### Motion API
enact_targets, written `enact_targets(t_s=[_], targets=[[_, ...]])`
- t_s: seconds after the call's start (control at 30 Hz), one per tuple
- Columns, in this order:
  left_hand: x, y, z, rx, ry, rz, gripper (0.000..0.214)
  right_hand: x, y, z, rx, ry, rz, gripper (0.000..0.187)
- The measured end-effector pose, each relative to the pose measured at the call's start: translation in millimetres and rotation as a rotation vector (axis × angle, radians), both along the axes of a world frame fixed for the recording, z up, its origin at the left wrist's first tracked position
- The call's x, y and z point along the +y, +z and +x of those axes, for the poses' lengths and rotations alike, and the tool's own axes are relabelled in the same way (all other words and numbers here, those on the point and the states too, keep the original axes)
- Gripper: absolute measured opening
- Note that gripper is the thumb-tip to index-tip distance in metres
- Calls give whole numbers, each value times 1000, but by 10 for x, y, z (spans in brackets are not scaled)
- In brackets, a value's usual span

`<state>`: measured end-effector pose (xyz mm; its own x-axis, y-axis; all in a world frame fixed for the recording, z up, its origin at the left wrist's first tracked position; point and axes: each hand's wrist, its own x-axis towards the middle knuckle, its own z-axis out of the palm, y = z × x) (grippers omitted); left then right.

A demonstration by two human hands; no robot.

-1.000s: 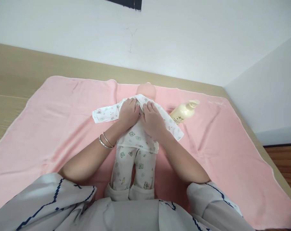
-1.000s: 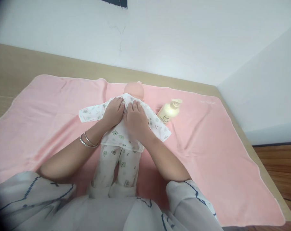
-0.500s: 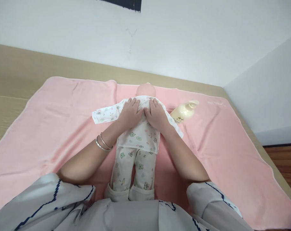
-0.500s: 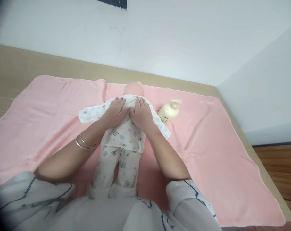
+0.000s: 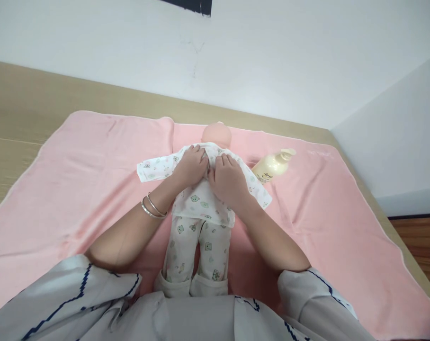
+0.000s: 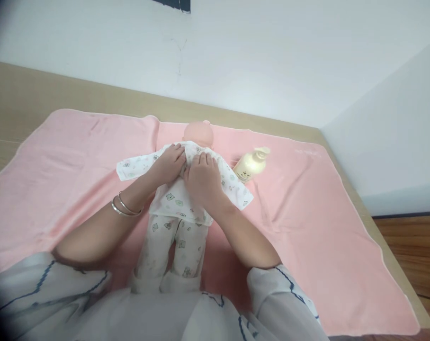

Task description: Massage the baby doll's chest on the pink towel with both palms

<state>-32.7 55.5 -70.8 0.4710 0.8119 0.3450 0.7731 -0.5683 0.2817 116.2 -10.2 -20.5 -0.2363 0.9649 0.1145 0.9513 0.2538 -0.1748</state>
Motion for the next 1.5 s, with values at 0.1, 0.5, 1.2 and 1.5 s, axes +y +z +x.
enact_targets(t_s=[0.1,0.5,1.2,1.5], targets=[[70,-106,-20,80,29,42,39,-87,29,-74,-1,1,-8,58],[-433,366,140,42,70,-140,42,367,-130,246,157,-68,-104,67],[-14,-45,80,-143,221,-91,43,105,2,32,166,-19,-123,61],[-38,-71,91,-165,223,-94,49,290,-96,120,214,-115,-121,72]])
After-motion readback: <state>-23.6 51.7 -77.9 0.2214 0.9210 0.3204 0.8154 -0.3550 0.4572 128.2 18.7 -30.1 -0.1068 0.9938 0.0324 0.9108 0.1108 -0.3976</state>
